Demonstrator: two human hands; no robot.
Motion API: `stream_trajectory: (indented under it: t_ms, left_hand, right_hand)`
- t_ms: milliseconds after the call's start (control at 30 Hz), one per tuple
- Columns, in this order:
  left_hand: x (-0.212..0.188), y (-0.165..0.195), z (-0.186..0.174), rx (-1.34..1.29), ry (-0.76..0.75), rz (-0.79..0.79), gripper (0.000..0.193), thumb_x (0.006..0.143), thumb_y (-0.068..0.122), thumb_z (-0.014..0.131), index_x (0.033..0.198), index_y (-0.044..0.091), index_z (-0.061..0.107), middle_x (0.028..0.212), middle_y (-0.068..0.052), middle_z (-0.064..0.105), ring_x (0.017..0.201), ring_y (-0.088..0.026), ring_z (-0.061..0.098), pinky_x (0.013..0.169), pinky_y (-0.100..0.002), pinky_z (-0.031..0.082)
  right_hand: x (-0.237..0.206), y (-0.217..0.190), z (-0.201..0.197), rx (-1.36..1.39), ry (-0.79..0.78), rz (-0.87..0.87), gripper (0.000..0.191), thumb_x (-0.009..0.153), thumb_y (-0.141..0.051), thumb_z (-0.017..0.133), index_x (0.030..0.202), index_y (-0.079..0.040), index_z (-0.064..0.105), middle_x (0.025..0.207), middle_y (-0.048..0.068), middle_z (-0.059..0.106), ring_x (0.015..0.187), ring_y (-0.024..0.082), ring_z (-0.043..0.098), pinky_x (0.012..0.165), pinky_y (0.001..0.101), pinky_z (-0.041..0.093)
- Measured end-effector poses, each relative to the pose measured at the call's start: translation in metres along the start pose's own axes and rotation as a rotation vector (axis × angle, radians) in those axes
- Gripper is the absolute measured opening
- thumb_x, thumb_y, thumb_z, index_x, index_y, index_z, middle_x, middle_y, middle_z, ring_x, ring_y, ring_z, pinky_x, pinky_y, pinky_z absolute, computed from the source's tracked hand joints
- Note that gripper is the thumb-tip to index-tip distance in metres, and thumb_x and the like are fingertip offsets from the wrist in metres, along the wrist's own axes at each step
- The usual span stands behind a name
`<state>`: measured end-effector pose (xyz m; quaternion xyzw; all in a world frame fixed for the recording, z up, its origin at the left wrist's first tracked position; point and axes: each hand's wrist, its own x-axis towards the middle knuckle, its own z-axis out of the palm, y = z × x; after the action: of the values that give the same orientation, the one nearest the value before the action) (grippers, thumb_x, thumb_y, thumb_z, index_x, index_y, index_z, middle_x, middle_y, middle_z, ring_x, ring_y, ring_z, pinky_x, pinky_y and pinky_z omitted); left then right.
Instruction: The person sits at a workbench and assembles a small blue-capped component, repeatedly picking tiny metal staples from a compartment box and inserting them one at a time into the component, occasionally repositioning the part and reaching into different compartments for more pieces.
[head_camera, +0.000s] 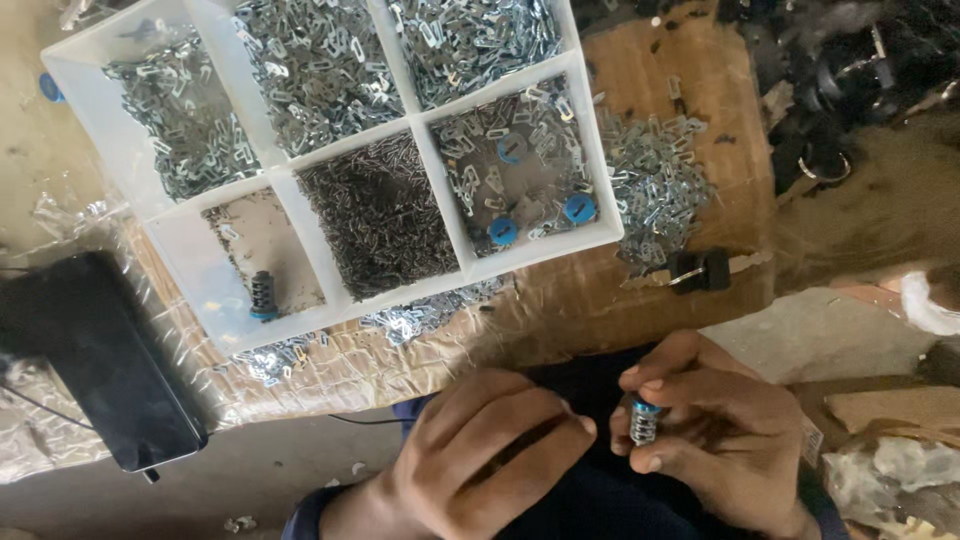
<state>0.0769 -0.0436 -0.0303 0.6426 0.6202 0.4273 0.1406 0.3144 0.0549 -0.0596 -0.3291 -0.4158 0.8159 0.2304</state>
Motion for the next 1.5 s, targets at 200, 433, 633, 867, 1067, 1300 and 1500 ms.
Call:
stream_trajectory:
  t_ms: [200, 433, 633, 867, 1067, 1300, 1500]
  left_hand:
    - [-0.03, 0.011, -0.01, 0.157, 0.17, -0.284, 0.025, 0.074, 0.014, 0.092, 0.096, 0.012, 0.08, 0.089, -0.004, 0.063, 0.077, -0.019, 0.058, 0.064, -0.032, 0.05]
    - [-0.04, 0.012, -0.019, -0.174, 0.237, -0.501, 0.016, 0.086, -0.001, 0.08, 0.098, 0.005, 0.072, 0.099, -0.008, 0.073, 0.086, -0.016, 0.075, 0.07, -0.029, 0.061]
    - [-0.026, 0.024, -0.01, -0.3, 0.213, -0.418, 0.014, 0.087, 0.0, 0.08, 0.099, 0.006, 0.074, 0.095, -0.01, 0.072, 0.081, -0.02, 0.07, 0.07, -0.032, 0.058]
    - [-0.001, 0.018, -0.028, 0.018, 0.019, -0.115, 0.029, 0.082, 0.003, 0.082, 0.109, 0.002, 0.071, 0.104, -0.013, 0.067, 0.092, -0.028, 0.068, 0.078, -0.038, 0.061]
    - [-0.018, 0.02, -0.036, -0.109, 0.043, -0.244, 0.029, 0.091, 0.009, 0.085, 0.116, 0.004, 0.071, 0.11, -0.012, 0.067, 0.099, -0.025, 0.068, 0.086, -0.036, 0.061]
    - [-0.036, 0.017, -0.024, -0.262, 0.238, -0.34, 0.012, 0.095, 0.012, 0.078, 0.104, 0.009, 0.071, 0.103, -0.006, 0.07, 0.095, -0.022, 0.068, 0.084, -0.035, 0.059]
    - [-0.029, 0.017, -0.015, -0.315, 0.234, -0.37, 0.013, 0.097, 0.008, 0.081, 0.104, 0.006, 0.071, 0.101, -0.007, 0.075, 0.088, -0.021, 0.072, 0.082, -0.033, 0.06]
  right_hand:
    - [0.015, 0.004, 0.024, 0.112, -0.131, -0.008, 0.047, 0.081, 0.02, 0.081, 0.125, 0.008, 0.069, 0.128, 0.026, 0.06, 0.102, 0.03, 0.073, 0.08, 0.0378, 0.07]
    - [0.024, 0.0, 0.035, 0.06, -0.167, 0.044, 0.049, 0.084, 0.019, 0.079, 0.128, 0.004, 0.066, 0.131, 0.025, 0.058, 0.106, 0.029, 0.072, 0.083, 0.0374, 0.07]
    - [0.024, 0.003, 0.041, 0.0, -0.172, 0.023, 0.043, 0.089, 0.016, 0.076, 0.129, 0.006, 0.064, 0.134, 0.026, 0.059, 0.112, 0.027, 0.071, 0.091, 0.0371, 0.068]
    - [0.02, 0.003, 0.042, -0.189, -0.118, 0.038, 0.037, 0.084, 0.013, 0.079, 0.119, 0.011, 0.068, 0.128, 0.026, 0.062, 0.111, 0.025, 0.072, 0.089, 0.0308, 0.066]
    - [0.021, 0.013, 0.052, -0.087, -0.196, 0.103, 0.036, 0.086, 0.011, 0.079, 0.12, 0.014, 0.068, 0.129, 0.027, 0.059, 0.116, 0.028, 0.069, 0.093, 0.0339, 0.065]
    - [0.026, 0.012, 0.051, -0.007, -0.246, 0.113, 0.039, 0.088, 0.015, 0.078, 0.124, 0.01, 0.066, 0.132, 0.028, 0.058, 0.111, 0.027, 0.072, 0.089, 0.0337, 0.069]
    - [0.025, 0.01, 0.045, 0.025, -0.229, 0.097, 0.043, 0.084, 0.02, 0.077, 0.124, 0.01, 0.066, 0.132, 0.027, 0.057, 0.117, 0.029, 0.07, 0.095, 0.0354, 0.067]
